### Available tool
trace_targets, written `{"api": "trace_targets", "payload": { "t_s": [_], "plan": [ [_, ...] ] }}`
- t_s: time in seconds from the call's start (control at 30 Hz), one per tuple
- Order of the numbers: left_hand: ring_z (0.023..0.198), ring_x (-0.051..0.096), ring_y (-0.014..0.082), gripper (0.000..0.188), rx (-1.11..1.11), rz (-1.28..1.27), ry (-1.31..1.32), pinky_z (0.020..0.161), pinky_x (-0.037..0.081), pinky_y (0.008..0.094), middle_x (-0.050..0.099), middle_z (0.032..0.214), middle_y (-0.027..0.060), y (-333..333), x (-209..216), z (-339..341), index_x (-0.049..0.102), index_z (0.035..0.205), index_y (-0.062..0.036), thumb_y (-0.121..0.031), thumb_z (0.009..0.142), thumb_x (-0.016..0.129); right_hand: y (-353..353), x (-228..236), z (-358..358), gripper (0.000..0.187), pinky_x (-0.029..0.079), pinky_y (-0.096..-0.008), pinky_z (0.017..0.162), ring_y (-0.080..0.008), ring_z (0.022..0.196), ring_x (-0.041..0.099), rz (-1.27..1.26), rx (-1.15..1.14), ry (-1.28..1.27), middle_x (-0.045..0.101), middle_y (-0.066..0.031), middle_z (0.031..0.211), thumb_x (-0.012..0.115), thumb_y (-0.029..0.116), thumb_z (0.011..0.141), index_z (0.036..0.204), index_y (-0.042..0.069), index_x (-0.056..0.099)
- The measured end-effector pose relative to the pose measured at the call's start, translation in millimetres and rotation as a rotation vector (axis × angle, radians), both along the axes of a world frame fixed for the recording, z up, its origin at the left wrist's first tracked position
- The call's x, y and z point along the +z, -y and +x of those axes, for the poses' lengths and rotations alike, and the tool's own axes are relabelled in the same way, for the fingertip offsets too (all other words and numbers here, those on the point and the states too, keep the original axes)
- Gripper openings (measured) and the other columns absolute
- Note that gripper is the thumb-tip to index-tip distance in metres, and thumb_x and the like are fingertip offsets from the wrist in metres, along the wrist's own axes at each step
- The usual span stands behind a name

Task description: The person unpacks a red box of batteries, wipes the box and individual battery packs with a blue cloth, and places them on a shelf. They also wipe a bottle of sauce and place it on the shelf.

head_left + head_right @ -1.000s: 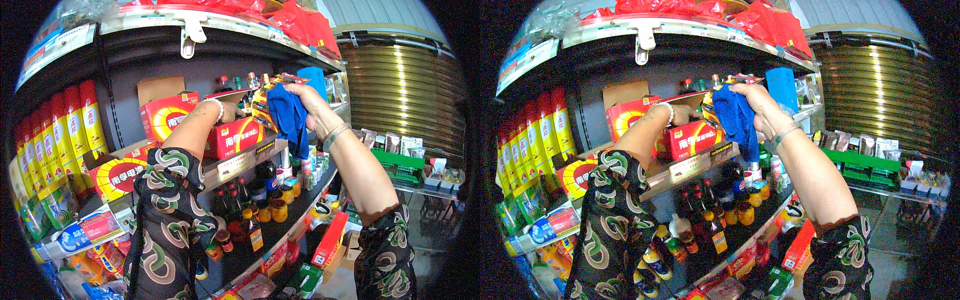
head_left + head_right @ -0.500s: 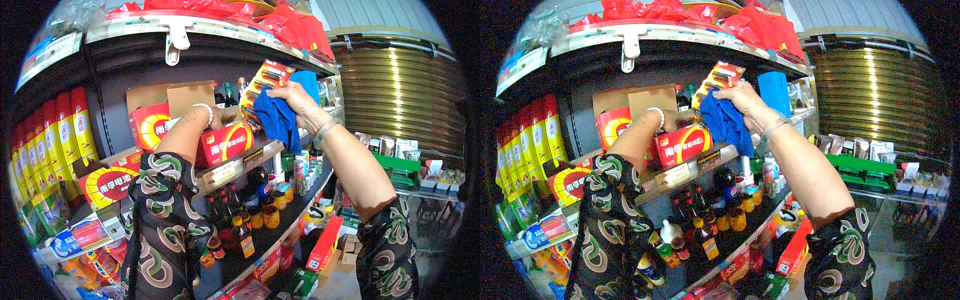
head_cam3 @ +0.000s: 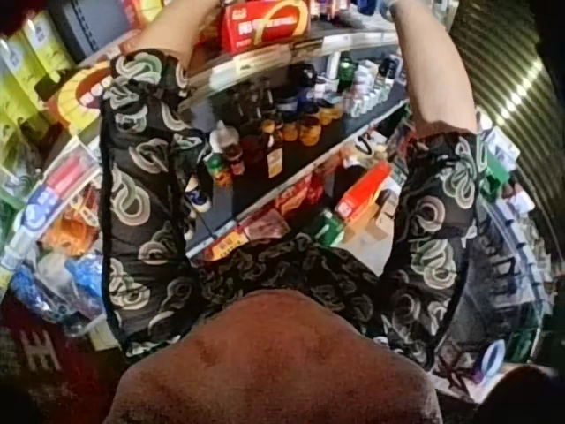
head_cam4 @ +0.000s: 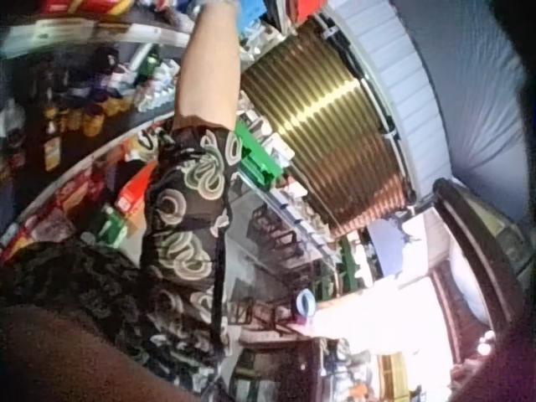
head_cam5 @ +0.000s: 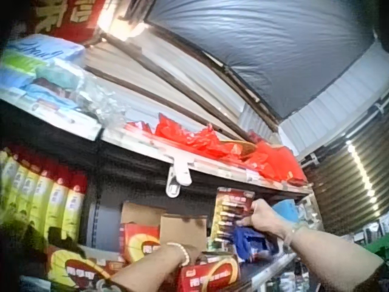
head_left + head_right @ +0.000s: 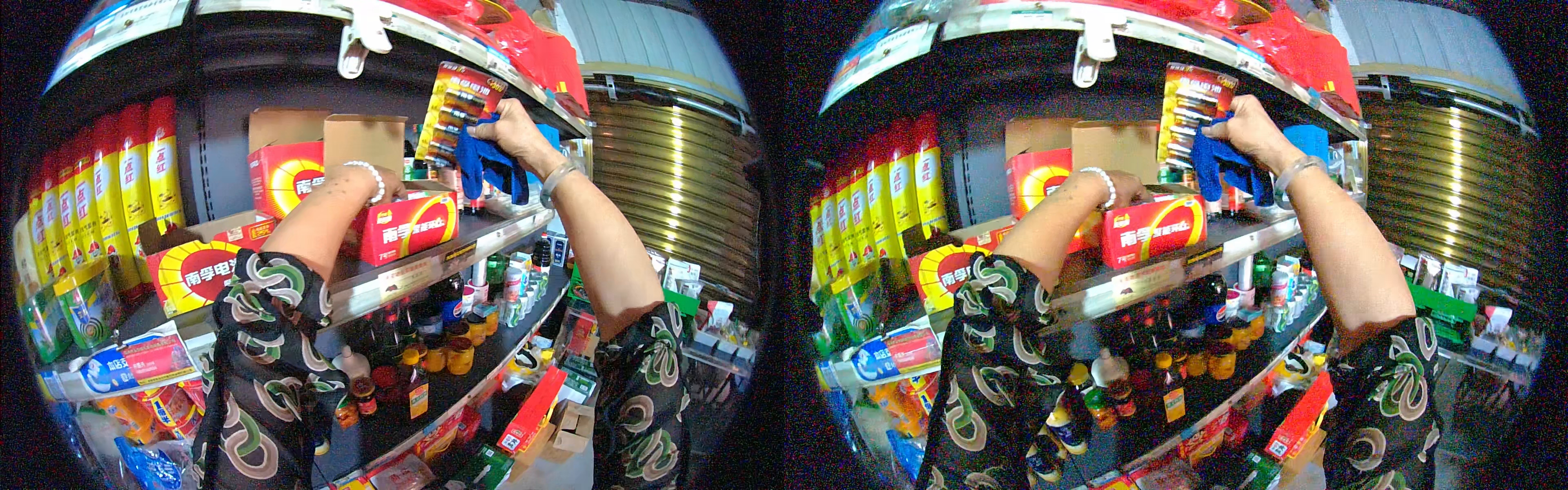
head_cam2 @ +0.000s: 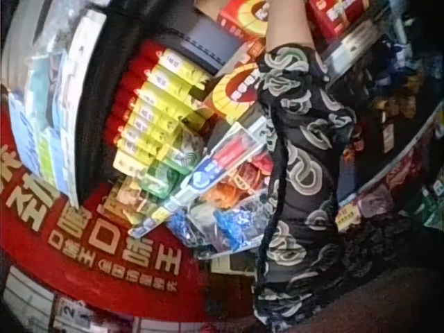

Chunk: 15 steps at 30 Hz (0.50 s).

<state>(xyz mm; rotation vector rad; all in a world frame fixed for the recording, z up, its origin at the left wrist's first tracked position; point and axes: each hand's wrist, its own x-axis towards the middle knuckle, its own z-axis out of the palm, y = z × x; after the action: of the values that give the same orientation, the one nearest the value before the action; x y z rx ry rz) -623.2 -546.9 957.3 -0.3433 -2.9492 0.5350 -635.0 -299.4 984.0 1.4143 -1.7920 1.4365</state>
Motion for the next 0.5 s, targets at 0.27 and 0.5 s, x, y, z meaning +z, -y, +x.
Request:
{"api": "trace_targets", "payload": {
  "t_s": [0.27, 0.5],
  "plan": [
    [0.078, 0.058, 0.0219, 0.026, -0.096, 0.077, -0.037, 0.071, 0.045, 0.0339, 0.063, 0.087, 0.0122, -14.3, 34.3, 67.6, 0.06, 0.097, -0.006, -0.016, 0.073, 0.056, 15.5, 6.9, 26.9, 0.031, 0.044, -0.0248, 0.073, -0.0108, 0.075, 0.055, -0.153, 0.138, -0.07, 0.061, -0.0034, 0.087, 0.065, 0.005, 0.067, 0.096, 0.0, 0.059],
    [0.083, 0.058, 0.0207, 0.035, -0.088, 0.13, -0.342, 0.074, 0.045, 0.0314, 0.061, 0.09, 0.0142, 32.0, 35.2, 146.5, 0.056, 0.099, -0.0007, -0.03, 0.081, 0.054, -17.1, -8.4, 20.3, 0.028, 0.048, -0.0267, 0.067, -0.0145, 0.072, 0.058, -0.287, -0.004, -0.06, 0.061, -0.0083, 0.086, 0.059, 0.003, 0.07, 0.098, -0.002, 0.055]
  ]
}}
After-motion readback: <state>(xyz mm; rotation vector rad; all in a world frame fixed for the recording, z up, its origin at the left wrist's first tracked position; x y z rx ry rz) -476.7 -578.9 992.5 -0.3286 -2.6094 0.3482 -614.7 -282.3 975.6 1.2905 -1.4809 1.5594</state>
